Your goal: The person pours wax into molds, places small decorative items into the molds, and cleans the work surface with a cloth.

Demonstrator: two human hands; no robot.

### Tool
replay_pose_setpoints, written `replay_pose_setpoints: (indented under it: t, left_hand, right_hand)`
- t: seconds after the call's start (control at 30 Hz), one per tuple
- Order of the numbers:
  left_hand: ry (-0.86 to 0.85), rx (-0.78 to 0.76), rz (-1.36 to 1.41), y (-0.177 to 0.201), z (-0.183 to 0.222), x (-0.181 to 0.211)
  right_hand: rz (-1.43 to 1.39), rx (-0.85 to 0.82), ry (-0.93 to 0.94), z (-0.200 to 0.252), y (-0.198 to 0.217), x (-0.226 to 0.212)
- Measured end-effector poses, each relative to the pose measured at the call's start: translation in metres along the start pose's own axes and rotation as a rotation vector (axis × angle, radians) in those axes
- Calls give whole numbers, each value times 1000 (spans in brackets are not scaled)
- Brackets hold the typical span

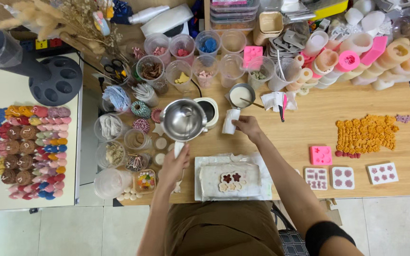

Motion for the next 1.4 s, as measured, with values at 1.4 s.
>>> replay_pose_setpoints:
  t: [1.4]
  left_hand:
    - [-49, 289, 36, 91, 87, 31]
  right_hand:
    - [-92, -243, 57, 170, -76, -95]
Point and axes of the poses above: each hand's wrist, its own z-axis away from the middle knuckle, its own y-axis out of the back of the hand, x = y × z, the point moved 8 cm from there along -z, towards the middle knuckle, and after that the axes turned 15 degrees about x, right-handed, at the moved point
